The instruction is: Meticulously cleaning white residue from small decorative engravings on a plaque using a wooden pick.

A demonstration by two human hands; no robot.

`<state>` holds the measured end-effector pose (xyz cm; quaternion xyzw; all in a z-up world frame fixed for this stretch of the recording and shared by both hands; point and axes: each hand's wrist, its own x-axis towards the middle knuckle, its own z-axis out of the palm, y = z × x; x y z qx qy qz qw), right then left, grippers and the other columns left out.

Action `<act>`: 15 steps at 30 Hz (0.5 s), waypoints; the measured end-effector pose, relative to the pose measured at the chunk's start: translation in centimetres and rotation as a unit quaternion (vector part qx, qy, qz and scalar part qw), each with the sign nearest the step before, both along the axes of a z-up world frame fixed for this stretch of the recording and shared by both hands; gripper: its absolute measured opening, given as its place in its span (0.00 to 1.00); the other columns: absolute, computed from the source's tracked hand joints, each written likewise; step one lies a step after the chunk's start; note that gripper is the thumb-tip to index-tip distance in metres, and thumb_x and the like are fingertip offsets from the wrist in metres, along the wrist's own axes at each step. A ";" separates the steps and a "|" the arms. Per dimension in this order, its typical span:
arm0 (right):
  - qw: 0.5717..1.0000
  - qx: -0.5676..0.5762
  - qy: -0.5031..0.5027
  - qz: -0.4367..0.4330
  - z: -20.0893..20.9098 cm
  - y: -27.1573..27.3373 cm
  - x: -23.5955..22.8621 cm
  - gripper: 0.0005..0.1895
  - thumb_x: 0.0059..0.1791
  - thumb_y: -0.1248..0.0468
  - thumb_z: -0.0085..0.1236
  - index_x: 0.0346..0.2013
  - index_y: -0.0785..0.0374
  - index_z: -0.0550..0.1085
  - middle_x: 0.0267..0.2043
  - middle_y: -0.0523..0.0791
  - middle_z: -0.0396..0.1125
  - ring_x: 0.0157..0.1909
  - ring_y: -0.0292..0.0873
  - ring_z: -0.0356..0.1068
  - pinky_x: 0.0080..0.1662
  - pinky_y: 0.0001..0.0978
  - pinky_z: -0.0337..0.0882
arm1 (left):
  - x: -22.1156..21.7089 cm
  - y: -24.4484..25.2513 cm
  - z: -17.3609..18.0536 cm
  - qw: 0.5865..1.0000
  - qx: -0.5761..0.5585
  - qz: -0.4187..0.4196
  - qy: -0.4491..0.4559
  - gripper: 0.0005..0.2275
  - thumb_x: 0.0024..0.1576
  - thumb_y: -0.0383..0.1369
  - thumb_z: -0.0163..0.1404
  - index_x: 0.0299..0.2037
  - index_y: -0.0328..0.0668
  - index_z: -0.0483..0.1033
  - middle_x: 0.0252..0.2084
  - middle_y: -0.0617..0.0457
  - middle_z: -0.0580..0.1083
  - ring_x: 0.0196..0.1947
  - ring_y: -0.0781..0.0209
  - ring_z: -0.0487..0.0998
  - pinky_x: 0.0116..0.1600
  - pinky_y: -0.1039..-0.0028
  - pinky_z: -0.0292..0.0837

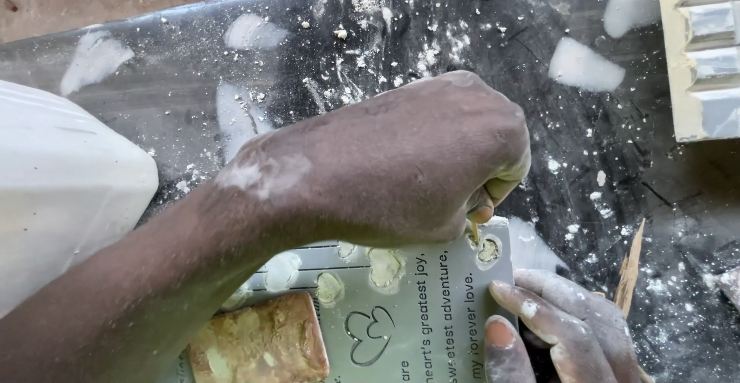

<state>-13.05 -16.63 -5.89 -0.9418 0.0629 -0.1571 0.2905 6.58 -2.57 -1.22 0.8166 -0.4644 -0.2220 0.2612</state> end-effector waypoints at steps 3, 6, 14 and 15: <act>1.000 -0.003 -0.016 0.016 -1.2 -0.8 -0.5 0.11 0.50 0.60 0.56 0.42 0.60 0.80 0.49 0.47 0.76 0.52 0.44 0.74 0.56 0.36 0.75 | -2.0 0.5 2.6 0.993 0.087 0.075 -0.024 0.17 0.62 0.21 0.40 0.24 0.57 0.71 0.27 0.69 0.67 0.29 0.74 0.70 0.64 0.61 0.71; 0.994 0.029 -0.006 0.105 -1.3 -3.5 -0.5 0.17 0.46 0.64 0.62 0.49 0.59 0.77 0.53 0.45 0.76 0.56 0.43 0.75 0.63 0.35 0.72 | -5.5 0.7 4.4 0.976 0.082 0.200 0.004 0.20 0.70 0.28 0.45 0.20 0.50 0.72 0.23 0.64 0.67 0.20 0.71 0.68 0.36 0.73 0.82; 0.975 0.098 0.187 -0.067 -2.8 -8.3 1.1 0.20 0.41 0.54 0.61 0.45 0.57 0.83 0.45 0.51 0.79 0.45 0.50 0.77 0.40 0.37 0.73 | -10.6 2.0 2.8 0.983 0.050 0.176 0.015 0.08 0.64 0.33 0.55 0.45 0.42 0.69 0.43 0.50 0.65 0.31 0.61 0.72 0.20 0.72 0.78; 0.971 0.114 0.197 -0.069 -3.2 -9.6 1.6 0.20 0.41 0.55 0.62 0.45 0.58 0.83 0.44 0.52 0.80 0.43 0.51 0.78 0.38 0.37 0.73 | -10.8 2.2 2.7 0.981 0.043 0.187 0.006 0.11 0.63 0.35 0.57 0.48 0.41 0.68 0.46 0.49 0.65 0.35 0.58 0.72 0.24 0.69 0.78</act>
